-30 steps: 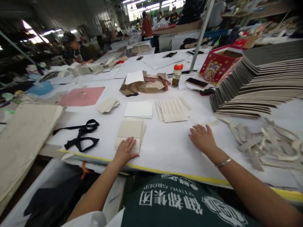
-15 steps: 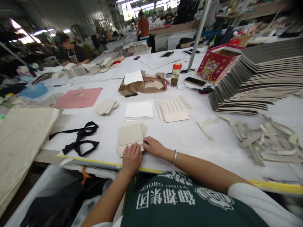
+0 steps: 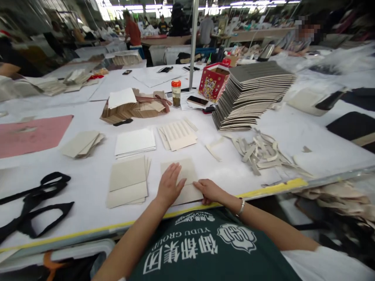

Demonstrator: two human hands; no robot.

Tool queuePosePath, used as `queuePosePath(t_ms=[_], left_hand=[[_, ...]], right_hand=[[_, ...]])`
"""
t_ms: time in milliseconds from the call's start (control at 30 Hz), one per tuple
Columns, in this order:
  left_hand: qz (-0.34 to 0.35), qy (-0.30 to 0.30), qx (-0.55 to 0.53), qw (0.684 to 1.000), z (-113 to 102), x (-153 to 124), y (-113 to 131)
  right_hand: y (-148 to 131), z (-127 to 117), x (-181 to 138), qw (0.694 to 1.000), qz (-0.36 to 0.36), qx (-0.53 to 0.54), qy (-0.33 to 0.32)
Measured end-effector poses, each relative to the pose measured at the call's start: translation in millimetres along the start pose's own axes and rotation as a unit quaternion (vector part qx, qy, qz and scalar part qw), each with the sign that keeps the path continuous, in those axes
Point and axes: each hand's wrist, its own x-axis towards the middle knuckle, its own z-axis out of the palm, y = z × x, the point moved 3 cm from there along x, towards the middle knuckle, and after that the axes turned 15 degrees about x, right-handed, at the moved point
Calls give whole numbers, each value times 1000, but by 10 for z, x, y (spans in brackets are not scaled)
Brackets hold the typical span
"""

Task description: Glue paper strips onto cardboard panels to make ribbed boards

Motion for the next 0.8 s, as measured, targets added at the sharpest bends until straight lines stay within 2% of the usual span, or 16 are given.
queuePosePath(t_ms=[67, 133, 167, 267, 333, 400, 467, 600, 800], left_hand=[[38, -82, 52, 995, 255, 90, 113], [77, -144, 90, 983, 431, 126, 179], [87, -160, 102, 978, 476, 137, 192], [102, -183, 113, 971, 490, 194, 204], [111, -196, 109, 968, 461, 275, 222], [110, -210, 103, 966, 436, 383, 249], [103, -229, 102, 963, 419, 493, 277], [116, -272, 118, 948, 391, 646, 324], [115, -302, 126, 938, 402, 736, 355]], right_hand=[[30, -161, -94, 985, -53, -153, 60], [-38, -271, -113, 936, -148, -280, 151], [-72, -291, -94, 907, -198, -327, 176], [-98, -268, 36, 837, -330, -408, 155], [-76, -273, 140, 817, -366, -430, 120], [-89, -331, 242, 822, -370, -423, 86], [-168, -435, 354, 842, -363, -394, 64], [-422, -655, 651, 878, -308, -362, 52], [-736, -733, 928, 883, -197, -426, -18]])
